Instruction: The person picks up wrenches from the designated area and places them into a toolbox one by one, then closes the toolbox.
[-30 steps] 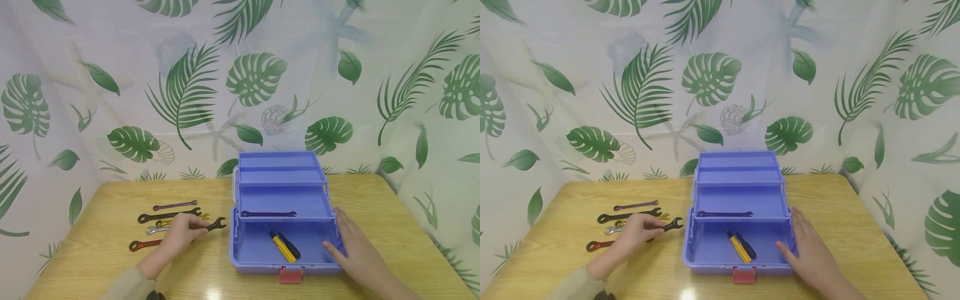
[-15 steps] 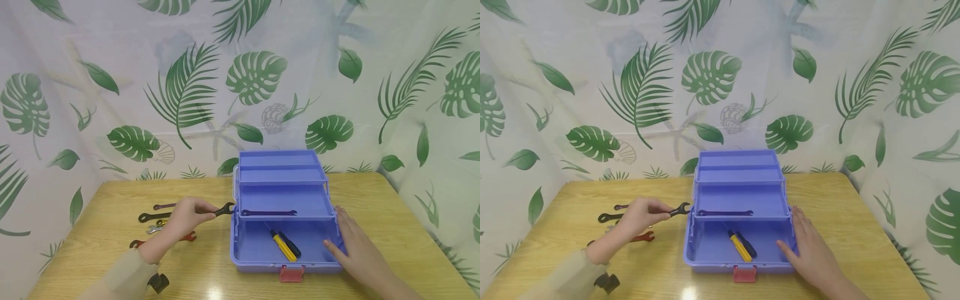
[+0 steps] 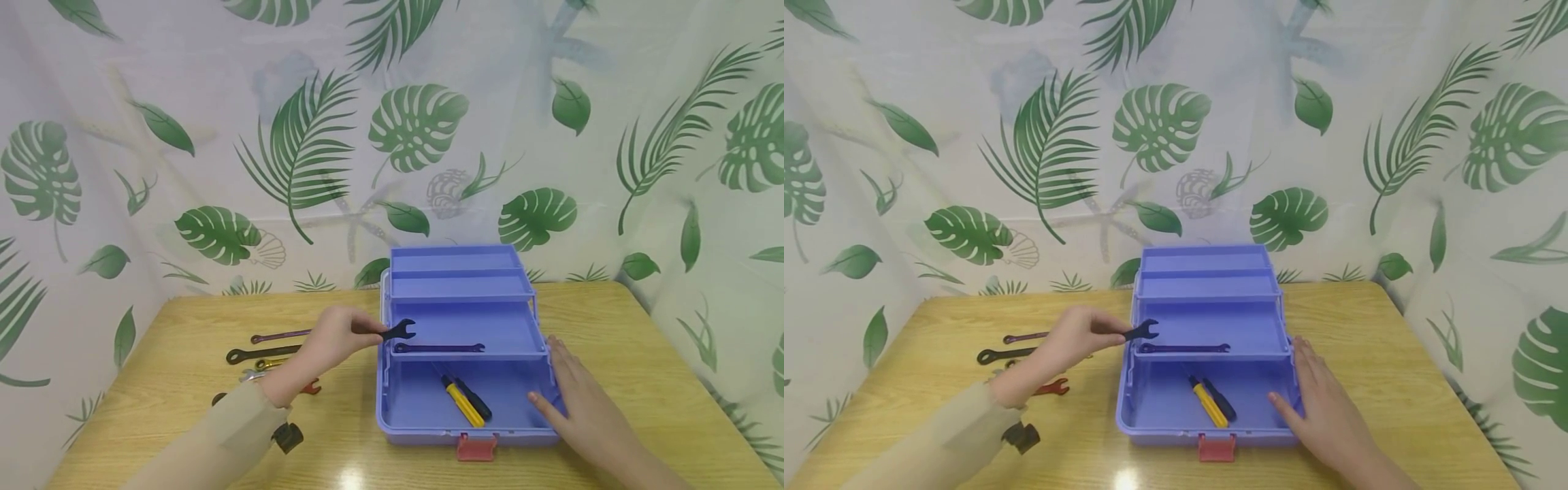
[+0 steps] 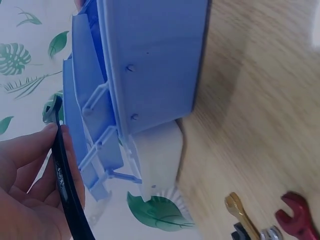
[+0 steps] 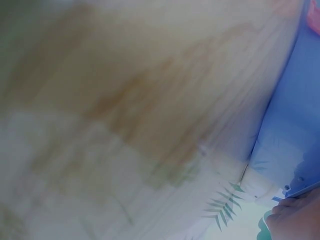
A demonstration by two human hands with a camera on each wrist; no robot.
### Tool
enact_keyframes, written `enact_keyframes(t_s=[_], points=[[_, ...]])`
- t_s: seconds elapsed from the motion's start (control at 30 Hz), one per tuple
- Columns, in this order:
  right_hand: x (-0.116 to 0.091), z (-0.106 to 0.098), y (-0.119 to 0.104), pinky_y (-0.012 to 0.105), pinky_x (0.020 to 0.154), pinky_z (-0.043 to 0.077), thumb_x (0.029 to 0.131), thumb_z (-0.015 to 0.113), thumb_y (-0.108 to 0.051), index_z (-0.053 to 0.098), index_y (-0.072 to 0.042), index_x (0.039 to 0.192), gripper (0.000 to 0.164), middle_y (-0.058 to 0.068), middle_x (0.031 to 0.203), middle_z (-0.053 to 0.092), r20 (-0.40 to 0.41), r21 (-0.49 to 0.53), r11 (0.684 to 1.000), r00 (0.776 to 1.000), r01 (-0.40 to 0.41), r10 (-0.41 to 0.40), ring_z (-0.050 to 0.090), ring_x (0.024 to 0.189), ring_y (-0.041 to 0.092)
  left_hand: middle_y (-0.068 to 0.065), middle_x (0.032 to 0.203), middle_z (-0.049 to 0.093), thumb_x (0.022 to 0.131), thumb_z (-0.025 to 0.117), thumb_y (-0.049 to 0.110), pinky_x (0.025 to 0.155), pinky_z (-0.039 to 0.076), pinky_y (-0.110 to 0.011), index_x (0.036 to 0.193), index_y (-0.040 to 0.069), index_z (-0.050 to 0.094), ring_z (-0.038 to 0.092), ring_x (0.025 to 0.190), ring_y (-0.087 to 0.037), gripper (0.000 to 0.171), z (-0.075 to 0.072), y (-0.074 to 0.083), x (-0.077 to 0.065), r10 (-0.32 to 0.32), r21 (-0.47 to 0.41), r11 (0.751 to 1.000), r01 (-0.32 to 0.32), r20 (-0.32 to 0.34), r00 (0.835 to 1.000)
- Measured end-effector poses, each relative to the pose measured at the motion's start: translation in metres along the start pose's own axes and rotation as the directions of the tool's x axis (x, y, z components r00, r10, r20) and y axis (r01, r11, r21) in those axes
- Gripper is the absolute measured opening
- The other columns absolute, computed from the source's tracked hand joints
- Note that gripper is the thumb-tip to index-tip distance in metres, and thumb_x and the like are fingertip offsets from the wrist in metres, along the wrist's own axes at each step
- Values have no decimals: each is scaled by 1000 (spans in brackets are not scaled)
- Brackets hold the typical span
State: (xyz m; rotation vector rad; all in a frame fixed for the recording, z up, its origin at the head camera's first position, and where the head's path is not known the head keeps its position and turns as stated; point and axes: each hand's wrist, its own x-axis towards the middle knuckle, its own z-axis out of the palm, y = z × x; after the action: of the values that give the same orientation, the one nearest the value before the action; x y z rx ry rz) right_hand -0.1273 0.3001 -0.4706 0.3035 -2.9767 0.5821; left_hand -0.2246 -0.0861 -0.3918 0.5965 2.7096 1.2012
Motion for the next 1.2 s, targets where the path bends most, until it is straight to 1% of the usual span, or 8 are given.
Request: enact_keyframes(t_s=[0.23, 0.43, 0.57, 0.8, 0.93, 1.03, 1.2], points=[[-1, 0, 1, 74, 119, 34, 104, 64, -46, 16, 9, 166, 95, 34, 171, 23, -5, 1, 1000, 1000, 5, -5, 30, 154, 56, -9, 101, 84, 92, 82, 6, 74, 60, -20, 104, 7, 85, 79, 91, -20, 13, 9, 16, 18, 72, 29, 997, -73, 26, 997], [-3, 1, 1, 73, 119, 34, 103, 66, -45, 19, 9, 165, 94, 33, 170, 26, -22, -7, 1000, 1000, 17, -17, 32, 154, 55, -9, 102, 84, 92, 82, 7, 76, 61, -20, 105, 6, 85, 79, 93, -21, 13, 18, 28, 29, 115, 41, 992, -118, 55, 992], [-3, 1, 0, 72, 118, 35, 102, 67, -42, 21, 9, 165, 93, 33, 169, 28, -42, -4, 1000, 999, 30, -30, 33, 153, 55, -9, 103, 84, 93, 82, 7, 77, 61, -20, 105, 6, 85, 79, 94, -22, 13, 24, 34, 37, 120, 24, 992, -122, 77, 990], [-2, 0, 0, 72, 118, 35, 102, 68, -42, 20, 9, 165, 94, 33, 169, 28, -41, 1, 1000, 999, 26, -26, 34, 152, 56, -9, 106, 83, 94, 80, 7, 78, 61, -20, 108, 7, 85, 79, 98, -22, 14, 33, 49, 51, 144, 3, 989, -145, 114, 983], [-2, 0, 1, 73, 118, 36, 103, 67, -43, 20, 9, 165, 94, 33, 169, 28, -42, 2, 1000, 999, 27, -27, 34, 152, 56, -10, 110, 83, 97, 77, 6, 81, 61, -21, 111, 6, 84, 78, 103, -25, 16, 38, 59, 57, 144, -18, 990, -143, 145, 979], [-2, 0, 1, 73, 117, 36, 103, 66, -43, 20, 9, 165, 93, 33, 170, 28, -45, 9, 999, 998, 33, -33, 33, 153, 55, -11, 113, 82, 98, 75, 5, 81, 61, -20, 113, 6, 83, 78, 104, -25, 17, 42, 67, 61, 156, -36, 988, -152, 156, 975], [-2, 0, 1, 74, 118, 35, 104, 66, -43, 19, 8, 165, 93, 33, 170, 27, -38, 15, 1000, 999, 27, -26, 33, 153, 56, -11, 114, 82, 98, 75, 3, 81, 60, -17, 114, 6, 83, 78, 106, -25, 18, 51, 76, 67, 177, -58, 984, -170, 156, 972]])
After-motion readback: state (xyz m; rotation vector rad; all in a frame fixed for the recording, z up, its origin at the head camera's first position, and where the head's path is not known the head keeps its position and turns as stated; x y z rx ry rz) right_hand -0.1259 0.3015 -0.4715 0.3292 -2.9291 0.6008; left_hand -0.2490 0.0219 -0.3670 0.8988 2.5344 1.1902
